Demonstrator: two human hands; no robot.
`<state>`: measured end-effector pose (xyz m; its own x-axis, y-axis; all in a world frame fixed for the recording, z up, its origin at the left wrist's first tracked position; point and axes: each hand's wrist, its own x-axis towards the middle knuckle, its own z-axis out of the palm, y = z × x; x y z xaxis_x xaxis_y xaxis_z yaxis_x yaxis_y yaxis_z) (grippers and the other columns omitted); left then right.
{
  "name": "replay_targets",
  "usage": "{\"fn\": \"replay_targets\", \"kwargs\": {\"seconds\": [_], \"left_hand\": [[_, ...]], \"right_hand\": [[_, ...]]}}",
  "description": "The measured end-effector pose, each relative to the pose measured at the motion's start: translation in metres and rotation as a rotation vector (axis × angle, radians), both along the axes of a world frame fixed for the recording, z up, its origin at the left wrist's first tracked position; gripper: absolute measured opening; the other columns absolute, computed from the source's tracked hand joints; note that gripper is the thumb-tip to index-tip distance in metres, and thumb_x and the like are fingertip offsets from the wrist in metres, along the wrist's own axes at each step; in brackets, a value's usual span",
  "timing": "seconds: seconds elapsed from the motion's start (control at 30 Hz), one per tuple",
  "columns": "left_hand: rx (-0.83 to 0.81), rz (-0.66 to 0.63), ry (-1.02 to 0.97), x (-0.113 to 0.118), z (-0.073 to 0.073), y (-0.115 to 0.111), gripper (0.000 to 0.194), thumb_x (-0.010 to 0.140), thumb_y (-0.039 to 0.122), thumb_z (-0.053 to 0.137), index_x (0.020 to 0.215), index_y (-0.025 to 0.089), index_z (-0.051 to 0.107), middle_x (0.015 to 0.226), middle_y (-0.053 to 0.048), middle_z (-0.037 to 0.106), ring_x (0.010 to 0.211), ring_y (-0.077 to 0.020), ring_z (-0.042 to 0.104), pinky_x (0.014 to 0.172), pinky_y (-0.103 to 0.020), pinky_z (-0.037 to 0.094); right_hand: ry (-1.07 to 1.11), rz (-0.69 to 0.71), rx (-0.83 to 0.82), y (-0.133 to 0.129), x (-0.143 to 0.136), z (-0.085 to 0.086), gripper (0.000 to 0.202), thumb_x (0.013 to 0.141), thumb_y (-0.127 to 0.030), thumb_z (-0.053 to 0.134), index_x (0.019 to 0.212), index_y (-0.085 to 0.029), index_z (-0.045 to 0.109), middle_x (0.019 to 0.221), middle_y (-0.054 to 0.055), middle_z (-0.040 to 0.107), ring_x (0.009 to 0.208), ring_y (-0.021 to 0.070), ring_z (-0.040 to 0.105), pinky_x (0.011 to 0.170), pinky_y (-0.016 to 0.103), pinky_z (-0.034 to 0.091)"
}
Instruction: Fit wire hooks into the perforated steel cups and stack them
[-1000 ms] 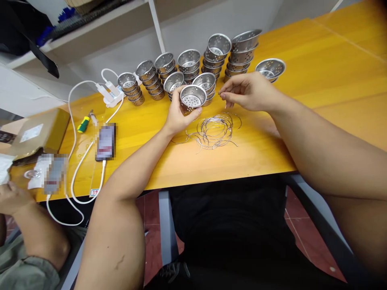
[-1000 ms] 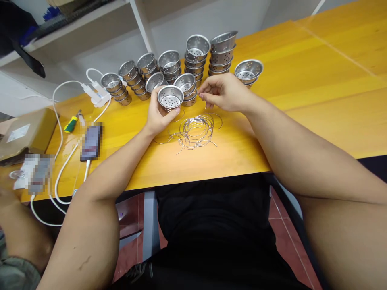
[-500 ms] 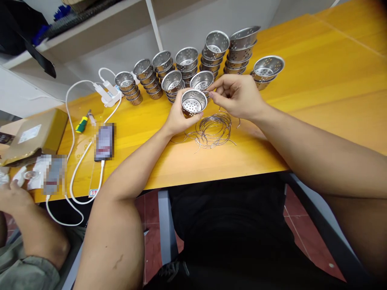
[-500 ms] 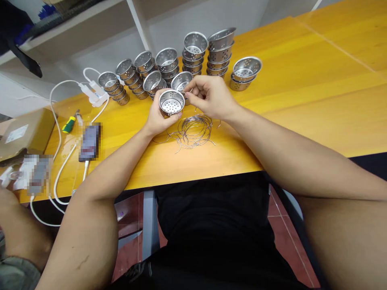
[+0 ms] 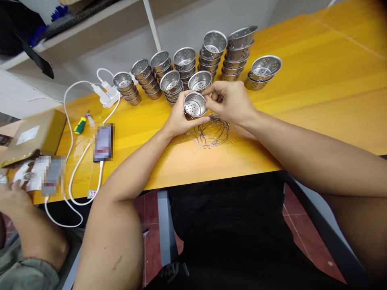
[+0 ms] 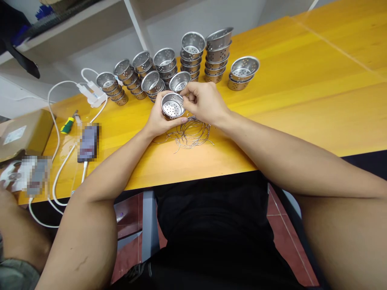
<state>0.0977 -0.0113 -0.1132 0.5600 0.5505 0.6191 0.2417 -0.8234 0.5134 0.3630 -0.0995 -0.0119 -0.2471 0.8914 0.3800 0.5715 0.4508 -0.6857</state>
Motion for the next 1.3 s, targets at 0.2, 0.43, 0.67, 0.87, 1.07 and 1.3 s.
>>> {"fn": "replay_targets", "kwargs": {"seconds": [0.2,0.43,0.67,0.87,1.07,1.3], "left_hand": [[-0.032,0.023,-0.006,0.001,0.002,-0.001,0.127,0.090,0.112,0.092,0.180,0.036,0.044,0.167,-0.014,0.073,0.155,-0.0382,0.081,0.140,-0.061,0.064],[-0.078,0.019,0.002,0.001,0.009,-0.009,0.118,0.095,0.109,0.091,0.176,0.032,0.051,0.165,-0.014,0.078,0.151,-0.0360,0.084,0.137,-0.059,0.066],[-0.233,-0.063,-0.048,-0.001,0.011,-0.009,0.104,0.101,0.111,0.081,0.163,0.029,0.062,0.148,-0.010,0.085,0.132,-0.0298,0.087,0.125,-0.051,0.070],[-0.198,-0.102,-0.017,0.000,0.014,-0.010,0.111,0.099,0.112,0.083,0.169,0.030,0.058,0.158,-0.013,0.081,0.142,-0.0323,0.087,0.130,-0.055,0.070],[-0.082,-0.079,-0.001,0.002,0.004,-0.004,0.106,0.105,0.107,0.082,0.170,0.028,0.055,0.158,-0.013,0.080,0.145,-0.0334,0.086,0.135,-0.058,0.068],[-0.097,-0.109,0.001,-0.001,-0.001,0.002,0.106,0.104,0.106,0.084,0.171,0.029,0.055,0.161,-0.013,0.078,0.153,-0.0363,0.081,0.145,-0.063,0.061]], "right_hand": [[0.008,-0.038,0.001,-0.001,-0.005,-0.001,0.044,0.118,-0.071,0.076,0.125,-0.030,0.093,0.099,0.013,0.082,0.096,0.0407,0.078,0.096,0.061,0.068],[0.152,0.016,-0.070,-0.002,-0.010,0.002,0.063,0.112,-0.092,0.080,0.137,-0.035,0.089,0.101,0.011,0.086,0.106,0.0428,0.081,0.095,0.062,0.069],[0.264,0.287,-0.200,-0.005,-0.002,0.014,0.090,0.090,-0.122,0.084,0.120,-0.037,0.085,0.110,0.011,0.091,0.092,0.0357,0.079,0.078,0.055,0.069],[0.282,0.283,-0.235,-0.005,-0.004,0.012,0.093,0.081,-0.125,0.088,0.100,-0.036,0.069,0.087,0.006,0.071,0.083,0.0334,0.066,0.070,0.051,0.056],[0.237,0.243,-0.223,0.002,-0.009,0.003,0.098,0.080,-0.129,0.082,0.101,-0.036,0.062,0.091,0.008,0.070,0.092,0.0363,0.067,0.074,0.050,0.055],[0.221,0.233,-0.202,0.002,-0.011,0.002,0.093,0.081,-0.126,0.084,0.099,-0.036,0.068,0.089,0.008,0.071,0.090,0.0368,0.067,0.078,0.053,0.060]]}}
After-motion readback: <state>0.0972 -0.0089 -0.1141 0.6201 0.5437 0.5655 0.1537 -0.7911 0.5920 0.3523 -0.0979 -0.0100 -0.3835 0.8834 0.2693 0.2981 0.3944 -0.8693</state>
